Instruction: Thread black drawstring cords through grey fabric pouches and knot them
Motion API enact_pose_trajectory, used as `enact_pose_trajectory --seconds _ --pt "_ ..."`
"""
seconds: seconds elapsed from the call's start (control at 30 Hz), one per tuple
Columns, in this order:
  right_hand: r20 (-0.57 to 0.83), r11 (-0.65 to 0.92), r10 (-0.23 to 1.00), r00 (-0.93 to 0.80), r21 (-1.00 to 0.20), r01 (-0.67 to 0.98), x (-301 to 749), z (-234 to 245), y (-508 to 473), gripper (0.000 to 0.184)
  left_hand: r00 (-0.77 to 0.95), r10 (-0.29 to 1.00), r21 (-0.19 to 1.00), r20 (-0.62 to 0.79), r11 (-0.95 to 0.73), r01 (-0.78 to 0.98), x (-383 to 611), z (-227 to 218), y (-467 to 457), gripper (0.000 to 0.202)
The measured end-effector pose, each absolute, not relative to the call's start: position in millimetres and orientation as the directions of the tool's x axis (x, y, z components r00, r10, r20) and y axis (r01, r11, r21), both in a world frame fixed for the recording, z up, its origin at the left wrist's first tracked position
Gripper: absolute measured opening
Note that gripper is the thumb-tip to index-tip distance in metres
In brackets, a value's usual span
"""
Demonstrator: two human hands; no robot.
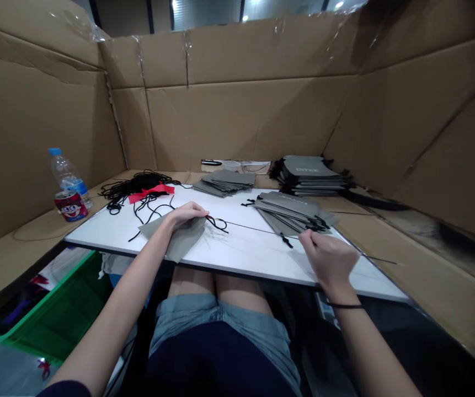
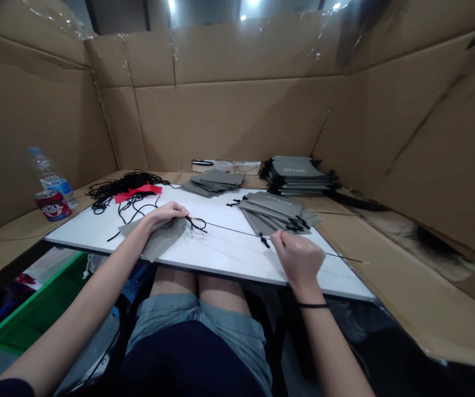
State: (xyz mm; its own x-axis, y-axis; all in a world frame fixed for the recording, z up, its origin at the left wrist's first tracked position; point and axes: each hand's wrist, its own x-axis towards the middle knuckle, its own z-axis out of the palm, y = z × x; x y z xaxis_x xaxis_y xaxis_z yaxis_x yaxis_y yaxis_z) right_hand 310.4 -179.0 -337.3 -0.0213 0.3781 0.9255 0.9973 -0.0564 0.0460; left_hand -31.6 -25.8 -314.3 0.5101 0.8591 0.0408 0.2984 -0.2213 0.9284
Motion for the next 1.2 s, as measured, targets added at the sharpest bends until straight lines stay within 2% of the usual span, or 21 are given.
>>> enact_pose_trajectory --seconds 0.2,0.47,0.63,1.0,1.1,1.2 --pt "0.897 0.011 0.434 -0.082 0.086 0.996 310 -338 -180 0.044 0.555 0.830 0.891 0.056 -0.292 0.346 -32 -320 -20 0.038" --pt "0.933 0.001 0.265 -0.243 0.252 0.968 309 -337 -187 0.043 0.586 0.810 0.878 0.019 -0.294 0.379 -32 -321 -20 0.039" --pt "0.937 0.001 0.222 -0.271 0.278 0.961 309 -337 -188 0.043 0.611 0.791 0.892 0.023 -0.292 0.344 -31 -321 -21 0.037" --pt "0.934 0.029 0.230 -0.275 0.276 0.961 310 -333 -189 0.043 0.665 0.744 0.925 0.071 -0.299 0.236 -28 -315 -28 0.039" --pt "0.926 0.047 0.214 -0.310 0.307 0.950 313 -332 -191 0.043 0.645 0.760 0.918 0.075 -0.305 0.253 -30 -316 -26 0.040" --pt "0.913 0.055 0.266 -0.311 0.307 0.950 315 -331 -192 0.044 0.615 0.785 0.904 0.073 -0.312 0.291 -30 -318 -23 0.040"
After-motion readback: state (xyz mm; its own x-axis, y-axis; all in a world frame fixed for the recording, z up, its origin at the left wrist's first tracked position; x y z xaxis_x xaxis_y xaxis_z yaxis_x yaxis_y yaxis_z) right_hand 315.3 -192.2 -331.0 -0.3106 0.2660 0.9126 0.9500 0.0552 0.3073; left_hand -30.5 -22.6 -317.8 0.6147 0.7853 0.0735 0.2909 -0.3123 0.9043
